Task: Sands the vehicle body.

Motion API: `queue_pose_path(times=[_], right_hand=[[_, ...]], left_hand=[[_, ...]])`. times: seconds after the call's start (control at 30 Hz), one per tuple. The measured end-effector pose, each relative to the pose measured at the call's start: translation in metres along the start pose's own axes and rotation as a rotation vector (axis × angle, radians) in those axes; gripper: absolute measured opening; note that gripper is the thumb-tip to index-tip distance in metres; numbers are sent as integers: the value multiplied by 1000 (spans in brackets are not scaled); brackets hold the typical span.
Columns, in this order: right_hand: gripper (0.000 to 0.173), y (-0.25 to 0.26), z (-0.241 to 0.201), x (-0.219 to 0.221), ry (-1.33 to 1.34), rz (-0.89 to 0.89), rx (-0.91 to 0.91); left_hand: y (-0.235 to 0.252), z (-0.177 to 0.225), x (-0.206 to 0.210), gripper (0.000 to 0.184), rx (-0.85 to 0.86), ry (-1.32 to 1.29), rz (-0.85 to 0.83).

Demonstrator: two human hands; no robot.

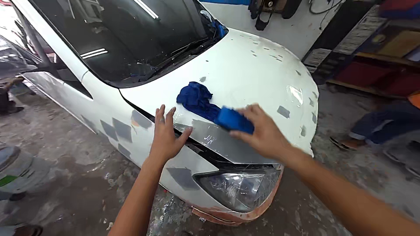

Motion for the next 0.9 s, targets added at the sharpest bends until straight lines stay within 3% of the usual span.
queue_pose_path(times=[0.1,0.23,0.37,0.57,0.67,0.77,0.9], right_hand=[[68,-48,3,36,-207,56,-103],[53,-65,10,73,-251,145,-160],[46,-68,12,91,-181,162,-243],[44,8,-13,107,-135,174,-197],[45,-20,-21,112,-137,72,-254],[39,-28,-21,117,-165,67,-355],[43,28,-39,128,-225,137,-133]], left_hand=[[48,0,23,92,65,-30,-49],[100,8,57,97,186,111,-190],[125,9,80,101,114,301,-380],[168,-17,69,79,168,244,-286],[185,-49,46,68,113,248,-255],[204,-89,27,69,86,286,-247],[218,-110,27,69,175,244,-333]])
Point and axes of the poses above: each hand's wrist, its own y-axis towards the middle knuckle, its own x-axis out of the palm, z = x × y, the point moved 5 cm from there along y, towards the middle knuckle
